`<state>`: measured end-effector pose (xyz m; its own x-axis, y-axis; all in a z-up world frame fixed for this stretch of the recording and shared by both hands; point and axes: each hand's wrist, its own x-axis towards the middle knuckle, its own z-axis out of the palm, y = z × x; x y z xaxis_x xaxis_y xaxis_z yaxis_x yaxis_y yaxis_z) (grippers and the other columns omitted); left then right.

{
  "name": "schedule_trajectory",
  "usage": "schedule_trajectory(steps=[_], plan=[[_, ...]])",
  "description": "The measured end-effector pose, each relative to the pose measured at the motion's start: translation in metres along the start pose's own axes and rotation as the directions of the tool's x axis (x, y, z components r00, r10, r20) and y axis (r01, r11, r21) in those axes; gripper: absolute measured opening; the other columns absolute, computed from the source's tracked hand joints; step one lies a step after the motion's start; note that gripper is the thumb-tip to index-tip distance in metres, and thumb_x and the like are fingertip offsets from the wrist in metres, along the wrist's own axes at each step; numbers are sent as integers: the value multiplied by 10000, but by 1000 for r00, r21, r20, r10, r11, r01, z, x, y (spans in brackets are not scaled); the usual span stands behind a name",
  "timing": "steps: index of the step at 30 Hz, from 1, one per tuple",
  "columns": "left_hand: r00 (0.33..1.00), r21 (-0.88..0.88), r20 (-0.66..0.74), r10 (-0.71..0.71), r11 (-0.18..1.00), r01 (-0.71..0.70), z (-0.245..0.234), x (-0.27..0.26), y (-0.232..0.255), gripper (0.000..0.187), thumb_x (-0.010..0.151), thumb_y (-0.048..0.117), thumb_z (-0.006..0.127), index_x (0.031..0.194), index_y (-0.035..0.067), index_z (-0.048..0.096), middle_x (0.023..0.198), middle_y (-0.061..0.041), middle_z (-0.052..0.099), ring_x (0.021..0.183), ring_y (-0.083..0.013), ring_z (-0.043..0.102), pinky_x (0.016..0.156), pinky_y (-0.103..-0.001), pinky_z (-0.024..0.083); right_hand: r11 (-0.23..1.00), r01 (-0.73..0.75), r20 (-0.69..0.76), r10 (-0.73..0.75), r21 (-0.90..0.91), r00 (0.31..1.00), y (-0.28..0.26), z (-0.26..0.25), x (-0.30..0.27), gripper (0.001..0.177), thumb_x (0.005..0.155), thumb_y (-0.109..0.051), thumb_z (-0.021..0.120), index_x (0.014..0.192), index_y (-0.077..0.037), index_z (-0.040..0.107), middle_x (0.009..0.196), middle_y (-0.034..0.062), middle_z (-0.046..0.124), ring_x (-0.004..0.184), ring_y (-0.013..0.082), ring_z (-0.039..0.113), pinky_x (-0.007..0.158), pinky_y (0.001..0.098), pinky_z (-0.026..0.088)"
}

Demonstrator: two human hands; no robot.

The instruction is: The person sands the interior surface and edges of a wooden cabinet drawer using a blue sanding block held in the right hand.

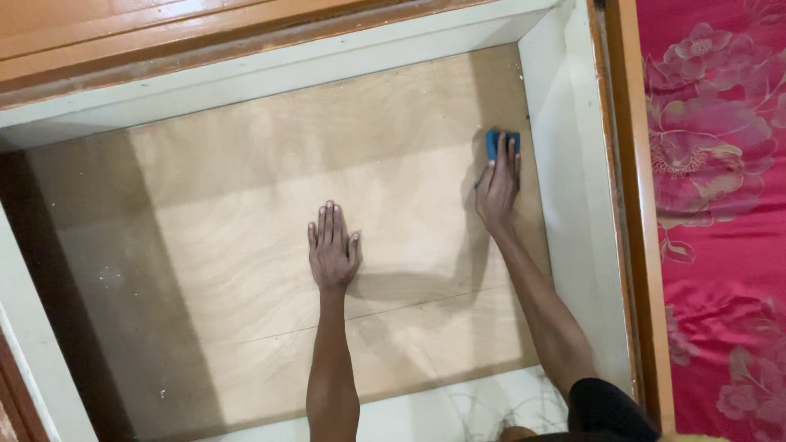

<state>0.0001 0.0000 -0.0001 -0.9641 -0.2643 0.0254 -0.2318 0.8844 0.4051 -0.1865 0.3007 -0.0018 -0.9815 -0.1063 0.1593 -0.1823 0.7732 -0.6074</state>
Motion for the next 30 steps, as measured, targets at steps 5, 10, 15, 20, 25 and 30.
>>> schedule_trajectory(steps=[5,10,15,20,25,30], plan=[[1000,25,17,13,1000,-13,2,-1,-2,679,1037,409,465,1607,61,343,1685,-99,332,1568,-261,273,1274,-505,182,703,56,-338,269,709,902,-43,9,81,519,1147,-257,332,1580,25,376,1630,219,420,1526,367,408,1267,445,325],[1000,33,0,29,999,-29,0,0,1,706,1027,436,461,1606,51,334,1676,-106,324,1562,-258,258,1268,-493,176,882,328,-674,-17,337,739,-73,-20,169,488,1167,-252,321,1562,5,447,1623,203,460,1560,353,416,1314,446,334],[999,50,-4,32,998,-32,2,-3,-1,705,1031,441,462,1606,53,334,1685,-100,323,1571,-253,260,1277,-487,179,966,257,-541,-238,-42,807,-113,5,197,408,1147,-147,401,1522,-11,485,1605,208,484,1568,372,369,1308,445,323],[1000,47,14,17,999,-18,3,1,-1,709,1026,449,468,1602,55,340,1680,-93,327,1562,-248,267,1269,-489,179,788,614,-360,-588,-53,724,-170,27,156,470,1040,-19,458,1504,28,507,1570,169,510,1517,377,391,1316,522,277],[999,38,-7,41,998,-41,2,-4,-5,700,1031,438,483,1598,49,352,1681,-99,334,1568,-255,276,1276,-484,188,783,598,-254,-621,-170,741,-108,-26,186,447,1017,39,432,1438,33,580,1504,171,617,1481,344,500,1308,547,293],[999,9,-22,29,1000,-29,3,-1,-5,708,1027,461,488,1591,52,359,1673,-99,339,1559,-251,282,1269,-483,193,904,411,-564,-400,-114,723,-99,-6,191,424,1082,-19,364,1465,13,543,1517,180,582,1501,379,446,1316,560,297]])
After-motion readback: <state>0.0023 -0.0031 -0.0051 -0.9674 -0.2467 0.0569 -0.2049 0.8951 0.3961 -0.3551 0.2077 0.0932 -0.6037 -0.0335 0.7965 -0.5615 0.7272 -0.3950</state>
